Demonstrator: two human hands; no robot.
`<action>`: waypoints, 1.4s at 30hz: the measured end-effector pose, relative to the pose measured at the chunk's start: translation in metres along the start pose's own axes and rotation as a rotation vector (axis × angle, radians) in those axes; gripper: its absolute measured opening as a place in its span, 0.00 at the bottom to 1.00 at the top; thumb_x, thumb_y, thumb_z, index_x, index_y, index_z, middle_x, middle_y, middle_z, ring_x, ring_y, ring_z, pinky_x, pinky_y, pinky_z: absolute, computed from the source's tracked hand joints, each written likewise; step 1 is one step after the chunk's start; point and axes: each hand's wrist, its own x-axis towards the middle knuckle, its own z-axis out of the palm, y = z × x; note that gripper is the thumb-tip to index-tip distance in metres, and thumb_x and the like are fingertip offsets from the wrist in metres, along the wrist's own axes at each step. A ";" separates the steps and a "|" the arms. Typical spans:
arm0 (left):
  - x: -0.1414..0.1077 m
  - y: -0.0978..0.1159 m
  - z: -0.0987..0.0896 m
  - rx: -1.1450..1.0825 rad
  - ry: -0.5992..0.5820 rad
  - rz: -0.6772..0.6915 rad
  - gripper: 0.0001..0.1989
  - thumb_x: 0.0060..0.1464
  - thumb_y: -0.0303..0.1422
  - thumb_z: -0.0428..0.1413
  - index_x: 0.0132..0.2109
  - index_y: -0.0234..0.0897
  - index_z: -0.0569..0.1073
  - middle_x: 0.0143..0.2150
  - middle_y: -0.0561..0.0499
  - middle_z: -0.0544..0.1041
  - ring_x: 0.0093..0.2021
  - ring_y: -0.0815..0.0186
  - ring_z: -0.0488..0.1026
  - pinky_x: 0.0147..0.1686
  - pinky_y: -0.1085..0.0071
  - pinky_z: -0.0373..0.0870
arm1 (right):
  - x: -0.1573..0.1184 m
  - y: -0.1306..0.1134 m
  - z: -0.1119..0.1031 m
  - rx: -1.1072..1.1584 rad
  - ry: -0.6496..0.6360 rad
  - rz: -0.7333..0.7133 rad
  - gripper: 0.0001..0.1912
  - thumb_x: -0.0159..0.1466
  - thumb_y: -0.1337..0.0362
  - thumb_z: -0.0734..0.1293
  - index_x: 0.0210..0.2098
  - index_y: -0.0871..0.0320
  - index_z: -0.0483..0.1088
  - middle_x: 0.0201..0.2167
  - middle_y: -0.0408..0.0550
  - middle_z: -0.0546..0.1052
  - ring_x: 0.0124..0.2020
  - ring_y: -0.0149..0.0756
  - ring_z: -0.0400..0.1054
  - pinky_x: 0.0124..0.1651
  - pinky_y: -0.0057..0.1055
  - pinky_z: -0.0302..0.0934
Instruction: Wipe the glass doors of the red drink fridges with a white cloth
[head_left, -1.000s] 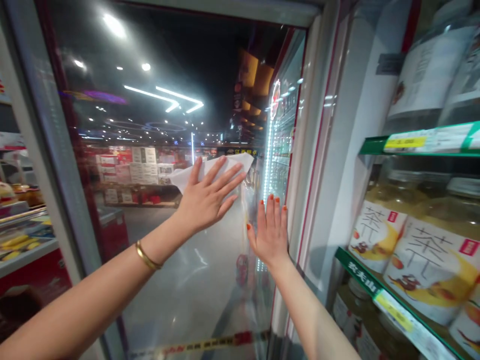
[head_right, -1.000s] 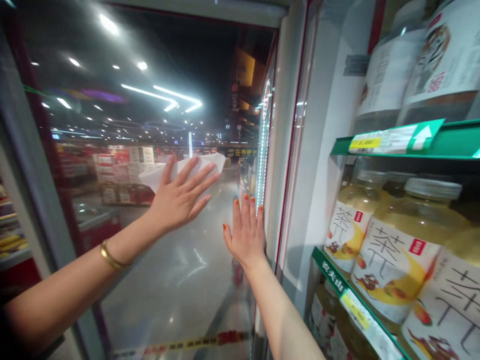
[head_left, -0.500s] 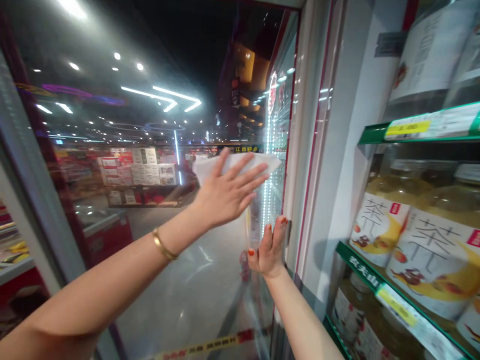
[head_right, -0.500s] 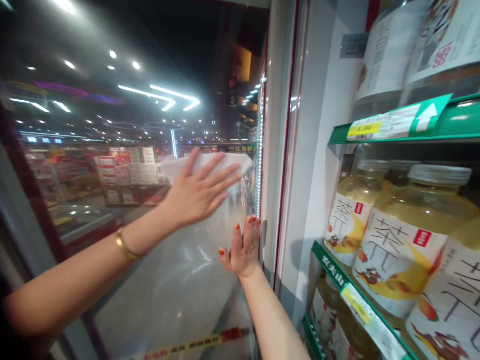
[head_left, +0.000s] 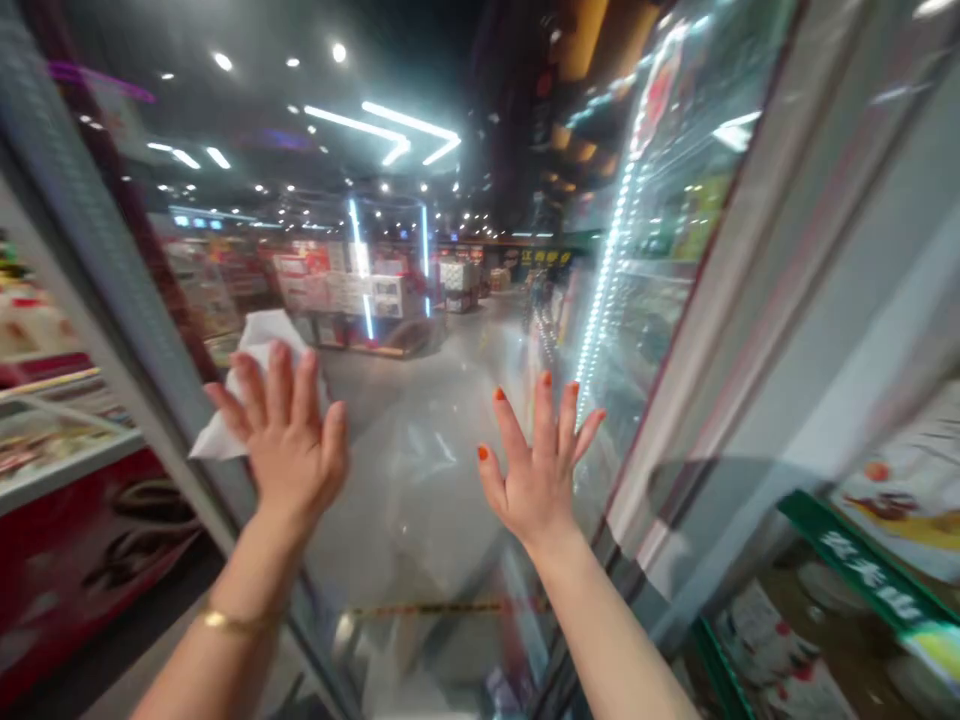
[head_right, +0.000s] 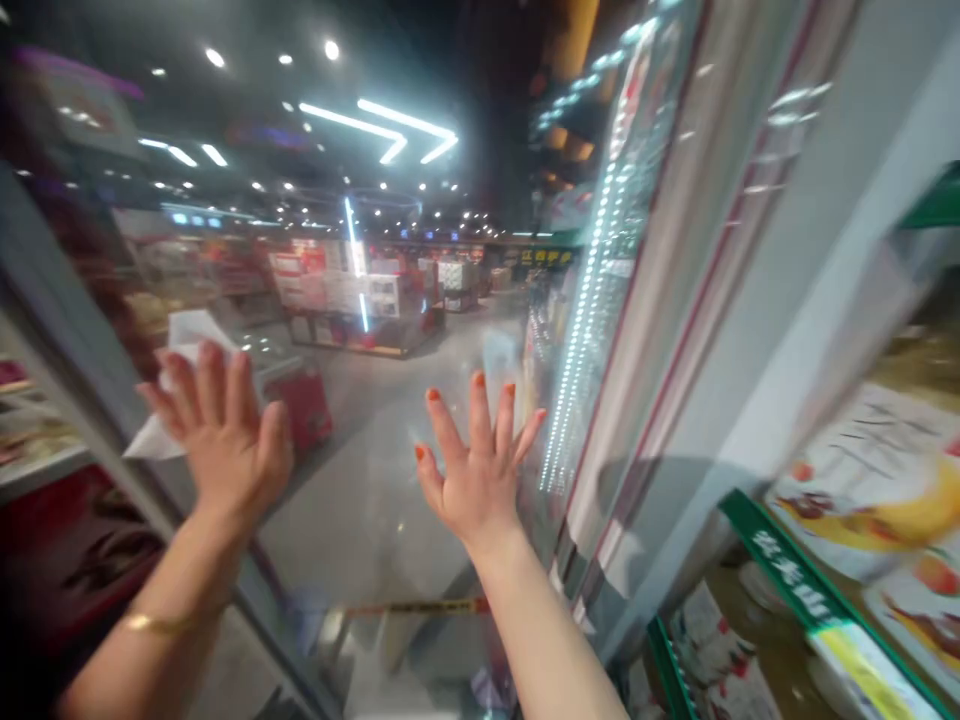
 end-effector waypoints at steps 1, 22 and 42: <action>-0.003 0.011 0.005 0.023 0.007 -0.045 0.40 0.74 0.40 0.52 0.84 0.57 0.44 0.87 0.56 0.41 0.86 0.44 0.32 0.81 0.29 0.25 | -0.001 -0.018 0.004 0.003 -0.034 0.006 0.45 0.74 0.54 0.66 0.84 0.42 0.43 0.86 0.55 0.46 0.86 0.65 0.33 0.79 0.81 0.31; -0.170 0.048 0.081 0.001 -0.233 0.034 0.38 0.75 0.41 0.50 0.84 0.58 0.44 0.86 0.64 0.44 0.86 0.65 0.31 0.84 0.55 0.27 | -0.052 0.050 0.020 -0.083 0.081 -0.007 0.39 0.74 0.58 0.67 0.81 0.50 0.55 0.83 0.59 0.54 0.81 0.76 0.50 0.75 0.84 0.45; -0.098 0.048 0.145 -0.162 -0.118 -0.451 0.39 0.78 0.40 0.43 0.84 0.51 0.30 0.88 0.48 0.33 0.86 0.56 0.23 0.82 0.38 0.31 | -0.065 0.049 0.047 -0.319 0.118 0.021 0.35 0.76 0.54 0.66 0.80 0.47 0.58 0.80 0.61 0.61 0.80 0.68 0.55 0.75 0.79 0.51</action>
